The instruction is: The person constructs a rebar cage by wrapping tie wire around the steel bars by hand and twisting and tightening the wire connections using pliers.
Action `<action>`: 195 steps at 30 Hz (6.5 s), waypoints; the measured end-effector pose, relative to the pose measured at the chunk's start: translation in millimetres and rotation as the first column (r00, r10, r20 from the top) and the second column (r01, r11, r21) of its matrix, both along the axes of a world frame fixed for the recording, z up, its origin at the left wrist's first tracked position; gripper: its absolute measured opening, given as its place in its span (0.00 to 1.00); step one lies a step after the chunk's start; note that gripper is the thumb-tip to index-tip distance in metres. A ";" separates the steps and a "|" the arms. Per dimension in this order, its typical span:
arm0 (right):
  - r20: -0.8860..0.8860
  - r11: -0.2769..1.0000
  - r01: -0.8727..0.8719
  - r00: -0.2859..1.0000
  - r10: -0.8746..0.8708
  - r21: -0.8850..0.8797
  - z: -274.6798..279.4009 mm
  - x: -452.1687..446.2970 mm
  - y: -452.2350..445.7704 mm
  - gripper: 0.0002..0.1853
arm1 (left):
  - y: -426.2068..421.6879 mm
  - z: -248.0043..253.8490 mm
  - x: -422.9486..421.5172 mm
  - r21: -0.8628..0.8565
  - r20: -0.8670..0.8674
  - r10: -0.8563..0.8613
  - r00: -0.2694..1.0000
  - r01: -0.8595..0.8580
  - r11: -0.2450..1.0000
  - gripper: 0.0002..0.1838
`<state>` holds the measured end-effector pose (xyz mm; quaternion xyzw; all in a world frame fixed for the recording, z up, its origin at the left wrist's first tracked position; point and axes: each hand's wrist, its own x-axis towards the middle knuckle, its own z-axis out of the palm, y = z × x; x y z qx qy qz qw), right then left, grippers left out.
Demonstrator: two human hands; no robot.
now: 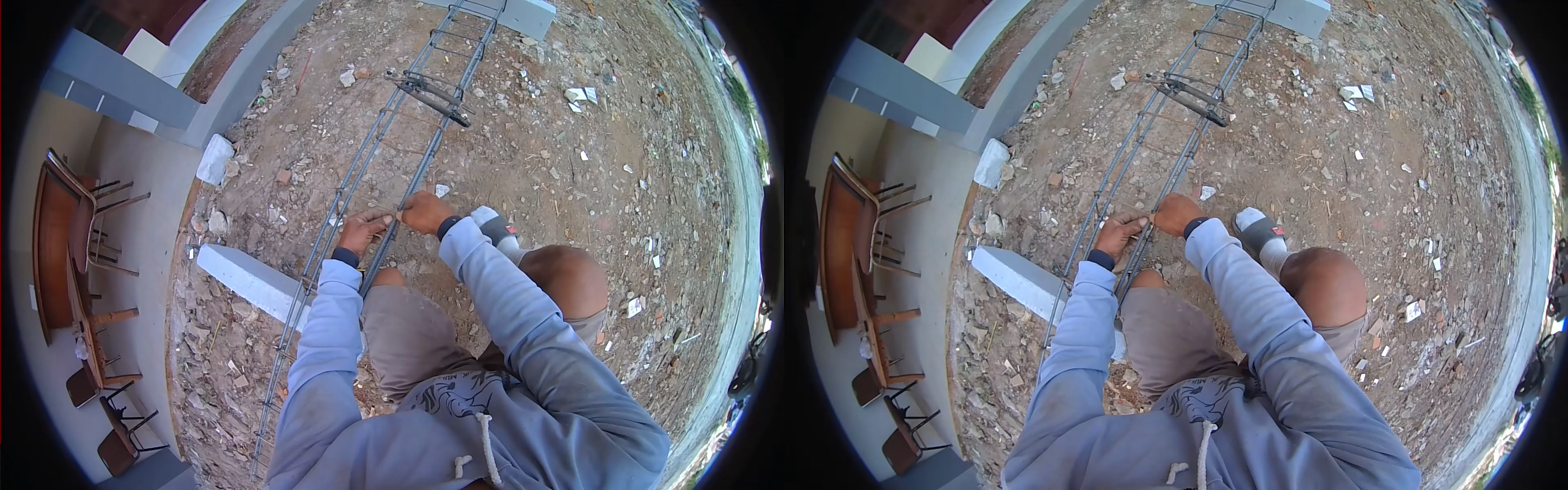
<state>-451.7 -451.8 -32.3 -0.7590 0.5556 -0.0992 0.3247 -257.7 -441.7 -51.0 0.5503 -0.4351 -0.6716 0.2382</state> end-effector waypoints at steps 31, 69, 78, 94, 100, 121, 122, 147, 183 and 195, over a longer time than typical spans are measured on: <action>0.106 0.904 0.258 0.966 -0.236 -0.341 -9.2 18.9 54.0 0.08 | 5.7 15.8 -18.2 0.207 -0.123 0.281 0.952 -0.252 0.945 0.10; 0.080 0.963 0.268 0.960 -0.268 0.016 12.2 -5.0 45.2 0.13 | -2.9 -12.4 -26.1 0.025 -0.185 0.310 0.933 -0.311 0.950 0.06; 0.101 0.948 0.308 0.949 -0.300 -0.085 17.5 -6.5 41.0 0.10 | 18.0 5.0 -16.9 -0.063 -0.282 0.307 0.909 -0.336 0.940 0.11; -0.146 0.929 -0.024 0.989 -0.032 -0.369 49.0 20.5 69.0 0.06 | 55.3 18.3 -44.3 -0.864 0.284 0.370 0.884 0.069 0.499 0.13; -0.555 0.783 -0.558 0.757 0.344 -0.276 80.3 23.1 26.2 0.09 | 48.1 -0.1 -37.8 -0.813 0.204 0.339 0.918 -0.034 0.582 0.13; -0.238 0.987 -0.094 0.969 0.060 -0.132 26.6 3.3 25.8 0.11 | 53.1 17.0 -48.7 -0.835 0.173 0.411 0.895 -0.089 0.543 0.15; -0.293 0.979 -0.202 0.935 0.199 0.021 37.1 1.3 15.3 0.11 | 52.6 15.1 -47.7 -0.832 0.171 0.405 0.898 -0.088 0.547 0.16; -0.250 0.886 0.372 0.918 -0.308 0.276 134.0 -73.7 -135.7 0.14 | 66.8 42.3 -65.7 -0.873 0.072 0.632 0.772 -0.258 0.414 0.12; -0.752 0.988 -0.147 0.656 0.061 -0.048 156.6 -48.5 75.1 0.28 | 80.4 10.4 -103.5 0.392 -0.602 0.607 0.519 -0.470 0.791 0.09; -0.567 0.927 -0.022 0.786 0.247 0.374 151.7 -53.9 60.1 0.16 | 79.2 4.7 -110.1 0.484 -0.640 0.640 0.425 -0.425 0.765 0.16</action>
